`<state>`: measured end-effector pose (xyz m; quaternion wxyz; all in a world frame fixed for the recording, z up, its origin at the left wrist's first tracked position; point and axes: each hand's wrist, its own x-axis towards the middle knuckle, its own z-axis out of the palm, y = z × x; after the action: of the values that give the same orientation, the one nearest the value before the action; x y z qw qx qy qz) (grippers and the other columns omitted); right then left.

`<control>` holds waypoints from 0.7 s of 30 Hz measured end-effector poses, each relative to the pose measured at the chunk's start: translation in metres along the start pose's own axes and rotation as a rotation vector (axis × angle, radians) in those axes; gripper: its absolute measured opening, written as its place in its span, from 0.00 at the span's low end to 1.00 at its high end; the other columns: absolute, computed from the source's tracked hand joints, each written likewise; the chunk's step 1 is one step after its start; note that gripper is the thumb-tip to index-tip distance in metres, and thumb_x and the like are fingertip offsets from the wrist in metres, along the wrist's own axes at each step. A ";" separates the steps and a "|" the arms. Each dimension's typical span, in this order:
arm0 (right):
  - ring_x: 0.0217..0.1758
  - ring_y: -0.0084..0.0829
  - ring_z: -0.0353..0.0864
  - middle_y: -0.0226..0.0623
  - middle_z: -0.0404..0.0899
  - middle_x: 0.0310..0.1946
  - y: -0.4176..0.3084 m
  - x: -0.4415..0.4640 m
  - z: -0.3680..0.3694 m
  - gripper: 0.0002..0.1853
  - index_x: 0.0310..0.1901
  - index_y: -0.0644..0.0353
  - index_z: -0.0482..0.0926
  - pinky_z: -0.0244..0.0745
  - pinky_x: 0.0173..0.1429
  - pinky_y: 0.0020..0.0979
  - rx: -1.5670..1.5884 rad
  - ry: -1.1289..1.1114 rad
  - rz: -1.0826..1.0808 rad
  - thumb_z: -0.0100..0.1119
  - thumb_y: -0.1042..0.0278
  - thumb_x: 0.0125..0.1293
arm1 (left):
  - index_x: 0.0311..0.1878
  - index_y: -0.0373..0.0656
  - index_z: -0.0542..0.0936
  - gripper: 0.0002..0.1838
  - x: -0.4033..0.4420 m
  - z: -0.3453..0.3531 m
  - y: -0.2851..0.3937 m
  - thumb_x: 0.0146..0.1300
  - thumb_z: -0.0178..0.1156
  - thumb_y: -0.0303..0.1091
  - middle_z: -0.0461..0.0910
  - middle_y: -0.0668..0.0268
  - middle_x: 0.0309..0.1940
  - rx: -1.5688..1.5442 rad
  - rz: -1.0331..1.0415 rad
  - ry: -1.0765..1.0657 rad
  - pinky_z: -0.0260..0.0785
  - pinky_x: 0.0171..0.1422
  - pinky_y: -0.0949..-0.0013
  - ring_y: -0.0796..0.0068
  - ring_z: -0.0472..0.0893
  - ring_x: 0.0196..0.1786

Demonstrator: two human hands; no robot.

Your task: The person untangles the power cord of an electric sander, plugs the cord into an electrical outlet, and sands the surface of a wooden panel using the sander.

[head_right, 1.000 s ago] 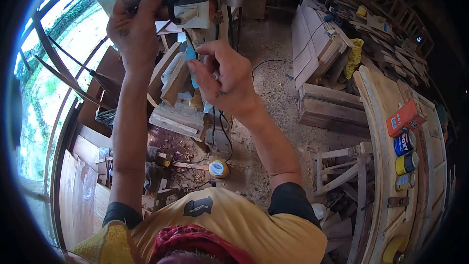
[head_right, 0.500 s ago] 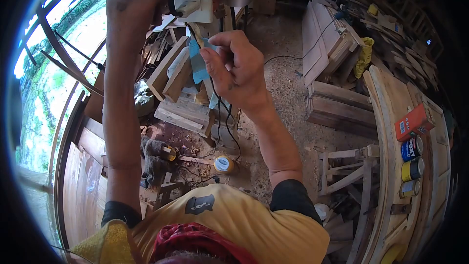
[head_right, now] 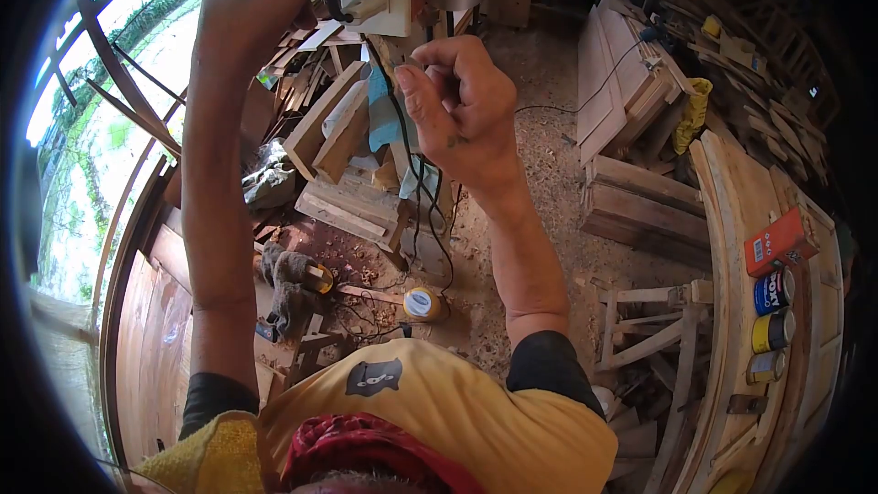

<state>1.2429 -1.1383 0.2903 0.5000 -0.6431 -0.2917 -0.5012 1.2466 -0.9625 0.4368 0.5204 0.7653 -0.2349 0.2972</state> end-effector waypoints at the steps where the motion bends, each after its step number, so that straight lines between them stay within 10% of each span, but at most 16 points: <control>1: 0.25 0.12 0.64 0.22 0.71 0.21 0.000 0.000 -0.001 0.10 0.44 0.62 0.79 0.60 0.28 0.20 0.006 -0.003 0.005 0.71 0.68 0.71 | 0.29 0.38 0.82 0.09 0.003 0.001 -0.012 0.62 0.68 0.31 0.77 0.72 0.20 0.002 0.072 0.011 0.62 0.25 0.74 0.84 0.74 0.21; 11: 0.23 0.17 0.69 0.25 0.74 0.23 0.004 0.017 -0.007 0.16 0.48 0.63 0.76 0.65 0.27 0.24 -0.029 0.026 0.008 0.73 0.66 0.68 | 0.35 0.38 0.82 0.04 0.008 0.002 -0.017 0.65 0.64 0.27 0.79 0.73 0.30 -0.126 0.279 -0.094 0.68 0.38 0.73 0.84 0.75 0.34; 21: 0.25 0.32 0.80 0.36 0.78 0.24 0.010 0.083 -0.005 0.15 0.45 0.62 0.76 0.76 0.32 0.32 -0.527 0.089 -0.348 0.73 0.66 0.67 | 0.34 0.39 0.82 0.06 0.007 0.010 -0.043 0.69 0.63 0.27 0.81 0.71 0.25 -0.204 0.255 0.058 0.67 0.30 0.76 0.85 0.76 0.25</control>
<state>1.2772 -1.1567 0.3643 0.2354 -0.6685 -0.2353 -0.6650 1.2823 -0.9579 0.4109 0.5602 0.6636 -0.3440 0.3571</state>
